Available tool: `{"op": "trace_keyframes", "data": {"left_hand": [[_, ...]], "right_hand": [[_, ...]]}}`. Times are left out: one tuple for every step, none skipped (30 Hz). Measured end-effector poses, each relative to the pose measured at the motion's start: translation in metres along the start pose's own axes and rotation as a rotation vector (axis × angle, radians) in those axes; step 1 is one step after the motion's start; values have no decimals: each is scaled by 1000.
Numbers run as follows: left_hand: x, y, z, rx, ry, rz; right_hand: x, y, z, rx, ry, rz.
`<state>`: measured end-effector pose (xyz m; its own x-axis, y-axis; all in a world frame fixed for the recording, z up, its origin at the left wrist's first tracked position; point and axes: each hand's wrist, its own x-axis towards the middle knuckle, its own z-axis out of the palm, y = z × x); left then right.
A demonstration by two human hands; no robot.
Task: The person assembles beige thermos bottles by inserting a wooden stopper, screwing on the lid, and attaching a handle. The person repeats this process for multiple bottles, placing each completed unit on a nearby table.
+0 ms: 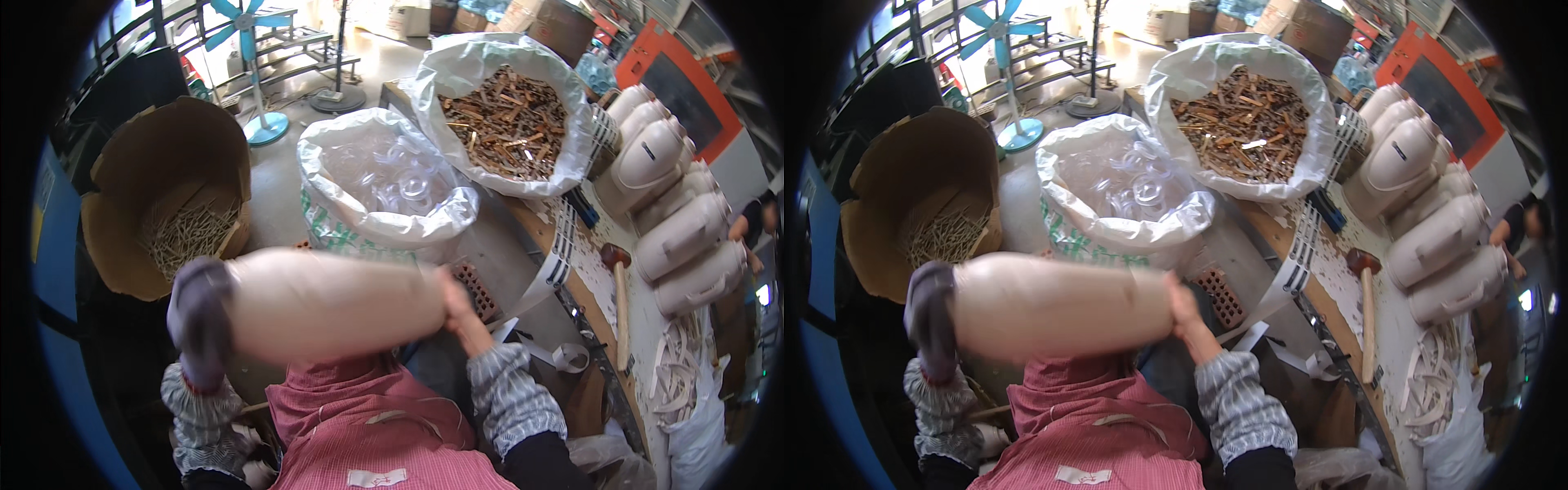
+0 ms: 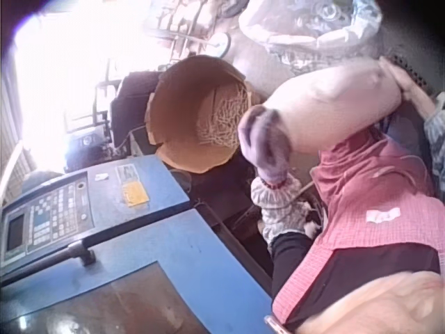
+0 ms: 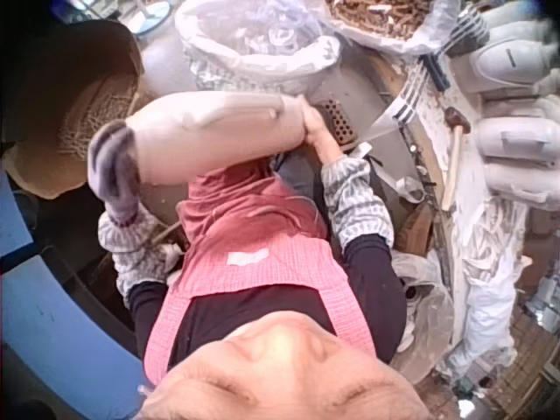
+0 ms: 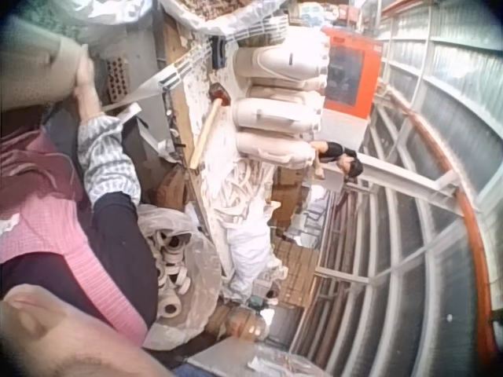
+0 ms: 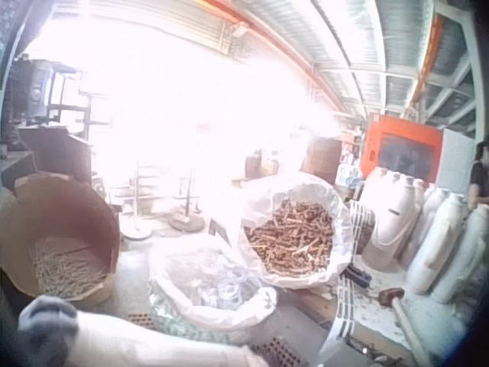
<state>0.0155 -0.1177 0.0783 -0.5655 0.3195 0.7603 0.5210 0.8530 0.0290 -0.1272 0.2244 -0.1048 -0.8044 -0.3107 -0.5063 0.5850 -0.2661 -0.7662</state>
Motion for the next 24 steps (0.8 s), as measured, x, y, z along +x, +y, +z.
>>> {"op": "trace_keyframes", "data": {"left_hand": [[26, 17, -20, -135, -220, 127], [41, 38, -25, -198, -143, 428], [60, 56, -13, -291, -10, 762], [69, 55, -11, -213, -35, 877], [84, 57, -16, -126, -56, 1006], [97, 64, -23, -305, -227, 762], [118, 63, -9, -375, -198, 657], [134, 65, 26, -421, -224, 544], [134, 73, 41, -374, -382, 195], [124, 65, 54, -331, -445, -40], [120, 51, 56, -404, -463, -111], [118, 36, 54, -482, -468, -181], [123, 35, 30, -616, -459, -215], [125, 33, 39, -837, -467, -229], [117, 12, 43, -1065, -609, -316], [113, -5, 40, -967, -701, -107], [112, -1, 45, -927, -641, -117], [113, 6, 49, -881, -585, -131], [126, 37, 71, -897, -459, -177], [125, 43, 75, -796, -380, -91], [121, 46, 73, -662, -299, -33], [121, 54, 69, -627, -314, 51], [121, 62, 63, -594, -330, 135], [121, 70, 58, -562, -344, 218]], "right_hand": [[2, 14, 3, -192, 3, 199], [6, 36, 18, -378, -10, 394], [33, 83, -30, -388, -239, 444], [23, 85, 4, -627, -324, 532], [24, 82, 26, -547, -420, 549], [27, 74, 24, -460, -449, 549], [45, 74, 16, -672, -379, 291], [48, 71, -31, -877, -222, 67], [34, 63, -58, -832, -101, -305], [18, 44, -61, -803, -11, -685], [-25, 1, -47, -640, 52, -616], [-81, -45, -52, -488, 114, -552], [-100, -58, -85, -623, 337, -779], [-127, -68, -149, -606, 575, -1273], [-169, -80, -192, -459, 839, -1124], [-199, -93, -237, -428, 1145, -1080], [-231, -100, -287, -568, 1405, -1243], [-274, -104, -334, -861, 1672, -1073], [-325, -85, -378, -1064, 1865, -875], [-362, -80, -418, -1033, 1903, -580], [-371, -79, -434, -1293, 1985, -347], [-365, -80, -438, -1309, 2010, -256], [-361, -80, -439, -1325, 2035, -163], [-358, -84, -439, -1344, 2060, -70]]}}
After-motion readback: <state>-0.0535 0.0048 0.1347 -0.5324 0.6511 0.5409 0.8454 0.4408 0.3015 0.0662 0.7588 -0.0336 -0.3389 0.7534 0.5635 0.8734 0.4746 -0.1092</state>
